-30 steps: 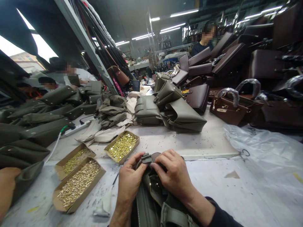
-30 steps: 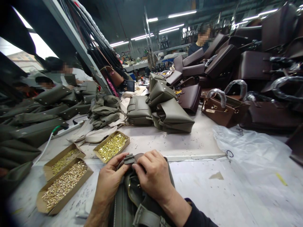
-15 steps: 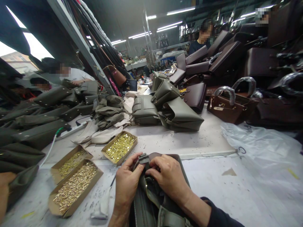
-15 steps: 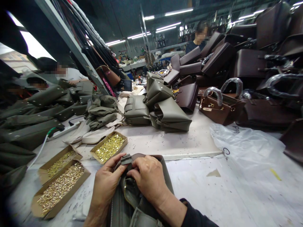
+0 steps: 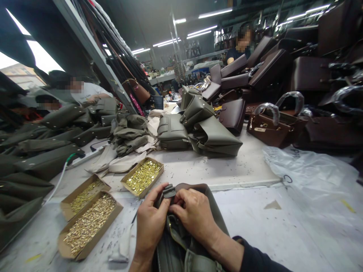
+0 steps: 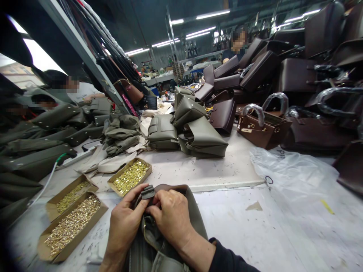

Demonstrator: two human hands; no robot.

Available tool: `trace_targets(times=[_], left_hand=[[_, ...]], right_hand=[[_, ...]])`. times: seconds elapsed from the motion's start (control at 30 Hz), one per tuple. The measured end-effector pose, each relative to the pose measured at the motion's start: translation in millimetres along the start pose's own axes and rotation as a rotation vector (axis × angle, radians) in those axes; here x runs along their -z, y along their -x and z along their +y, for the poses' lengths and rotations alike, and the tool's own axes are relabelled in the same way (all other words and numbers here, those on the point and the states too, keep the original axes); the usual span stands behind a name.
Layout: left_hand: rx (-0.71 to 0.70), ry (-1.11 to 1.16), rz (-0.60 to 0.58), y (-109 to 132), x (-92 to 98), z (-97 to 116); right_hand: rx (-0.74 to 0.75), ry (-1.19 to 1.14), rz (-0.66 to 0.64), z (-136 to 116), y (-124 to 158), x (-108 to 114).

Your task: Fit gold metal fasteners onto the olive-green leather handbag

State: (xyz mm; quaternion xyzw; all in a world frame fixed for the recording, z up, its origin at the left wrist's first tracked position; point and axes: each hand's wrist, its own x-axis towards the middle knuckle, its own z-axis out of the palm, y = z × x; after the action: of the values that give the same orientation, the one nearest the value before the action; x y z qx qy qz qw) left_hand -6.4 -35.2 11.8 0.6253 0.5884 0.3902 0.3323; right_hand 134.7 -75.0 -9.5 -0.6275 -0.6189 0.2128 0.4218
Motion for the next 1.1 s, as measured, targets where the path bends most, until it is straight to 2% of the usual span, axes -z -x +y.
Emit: trace_targets(times=[0.3, 0.6, 0.87, 1.1], left_hand=[[-0.094, -0.122, 0.008, 3, -0.4, 7], [-0.023, -0.038, 0.068, 4, -0.8, 0], [-0.135, -0.091, 0.112, 11, -1.2, -6], [-0.254, -0.167, 0.179, 15, -4.8, -16]], right_hand=[[0.055, 0.067, 0.023, 4, 1, -6], [0.051, 0.046, -0.021, 3, 1, 4], [0.089, 0.186, -0.075, 4, 2, 7], [0.100, 0.205, -0.078, 6, 2, 5]])
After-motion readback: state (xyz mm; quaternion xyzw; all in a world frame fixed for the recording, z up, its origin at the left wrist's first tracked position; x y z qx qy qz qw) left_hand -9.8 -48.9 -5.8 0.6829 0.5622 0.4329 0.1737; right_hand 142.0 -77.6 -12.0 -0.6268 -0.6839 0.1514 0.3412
